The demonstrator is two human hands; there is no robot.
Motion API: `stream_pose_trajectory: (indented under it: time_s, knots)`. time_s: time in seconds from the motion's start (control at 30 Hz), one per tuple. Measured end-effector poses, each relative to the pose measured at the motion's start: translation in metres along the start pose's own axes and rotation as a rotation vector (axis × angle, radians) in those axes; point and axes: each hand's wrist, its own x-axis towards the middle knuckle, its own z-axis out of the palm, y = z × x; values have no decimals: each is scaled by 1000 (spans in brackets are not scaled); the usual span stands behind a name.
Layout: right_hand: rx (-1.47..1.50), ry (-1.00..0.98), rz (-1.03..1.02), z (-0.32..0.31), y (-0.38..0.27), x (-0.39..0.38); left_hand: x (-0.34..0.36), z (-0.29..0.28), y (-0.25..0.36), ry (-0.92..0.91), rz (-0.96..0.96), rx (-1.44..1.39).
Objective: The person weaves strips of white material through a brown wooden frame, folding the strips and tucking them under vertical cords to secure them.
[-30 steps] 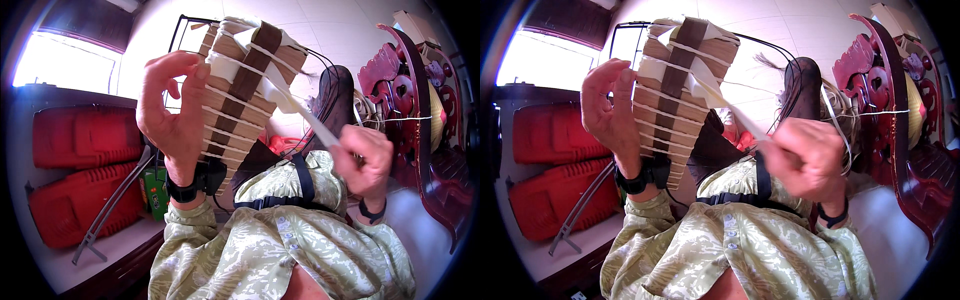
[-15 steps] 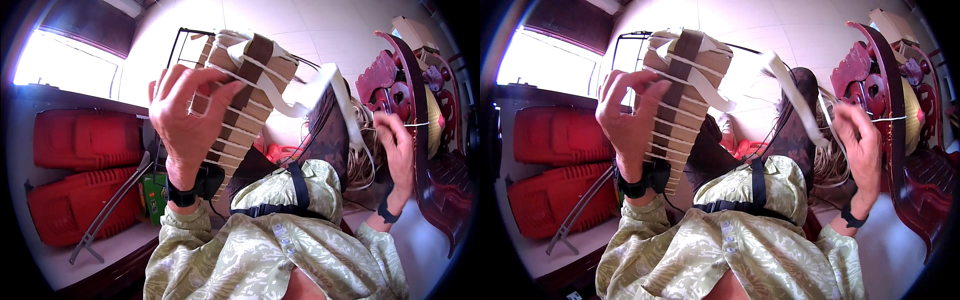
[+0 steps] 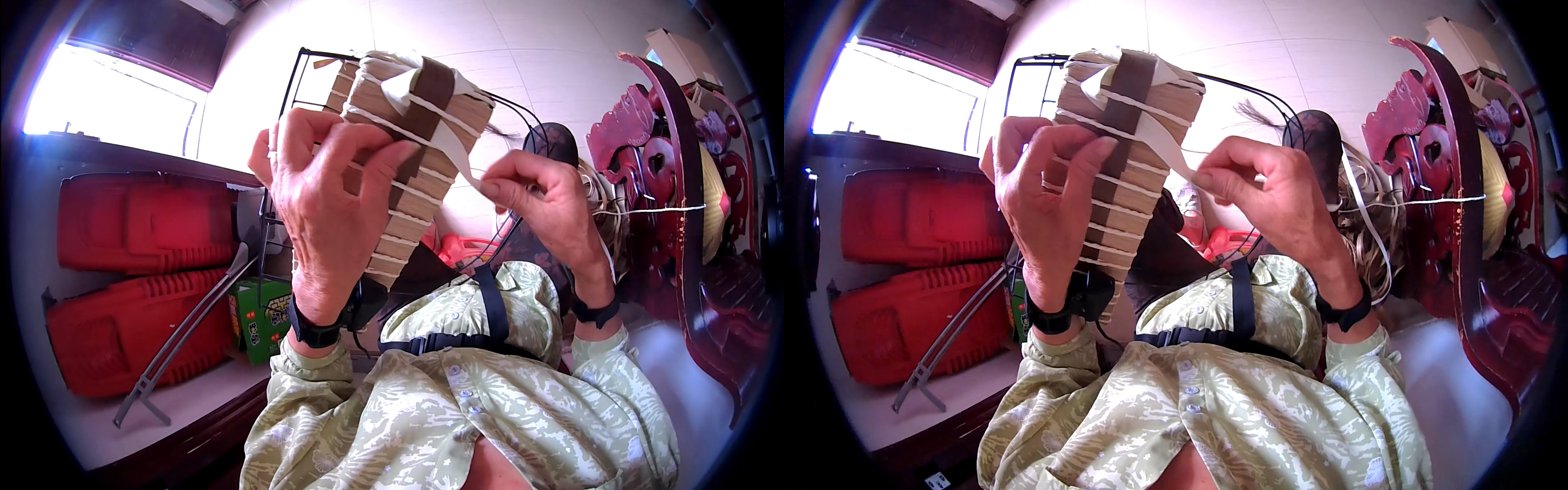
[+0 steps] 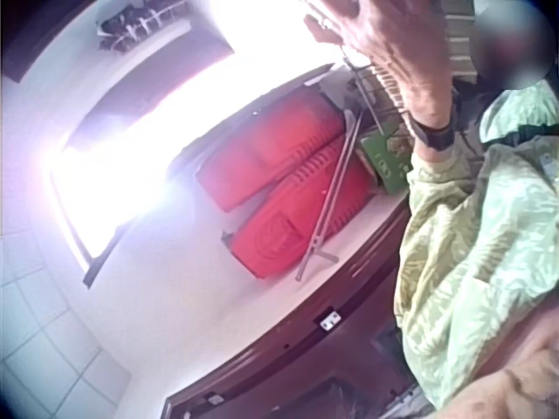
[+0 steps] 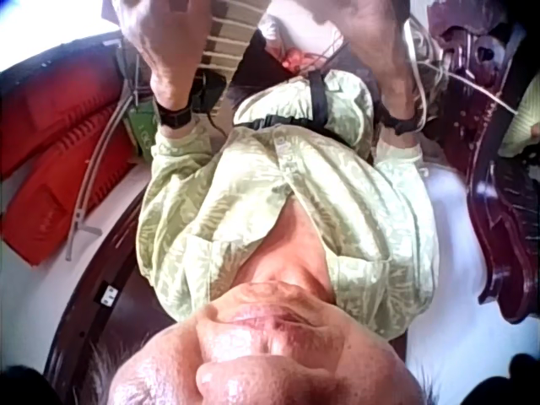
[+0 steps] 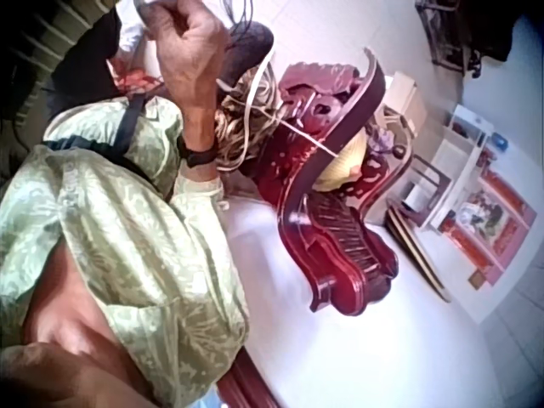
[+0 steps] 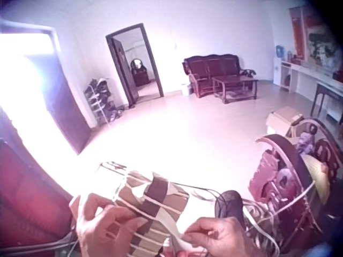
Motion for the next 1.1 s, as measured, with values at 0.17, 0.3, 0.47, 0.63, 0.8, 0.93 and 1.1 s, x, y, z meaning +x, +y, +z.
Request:
stream_pose_trajectory:
  time_s: [0.17,0.3,0.47,0.63,0.8,0.93,1.1]
  knots:
    - [-319,301,-219,13,1,-16,0,1,-7,21,43,-76]
    - [-358,399,-372,23,17,-23,3,2,-13,55,101,-60]
    - [-475,398,-587,31,24,-18,4,4,-19,94,132,-65]
    - [-613,358,-717,30,29,-15,4,1,-14,85,124,-90]
    - [-644,354,-738,30,28,-16,8,3,-4,45,65,-40]
    - [-581,353,-702,38,21,-16,14,7,4,13,10,46]
    - [-535,357,-638,40,23,-15,12,14,9,93,-41,13]
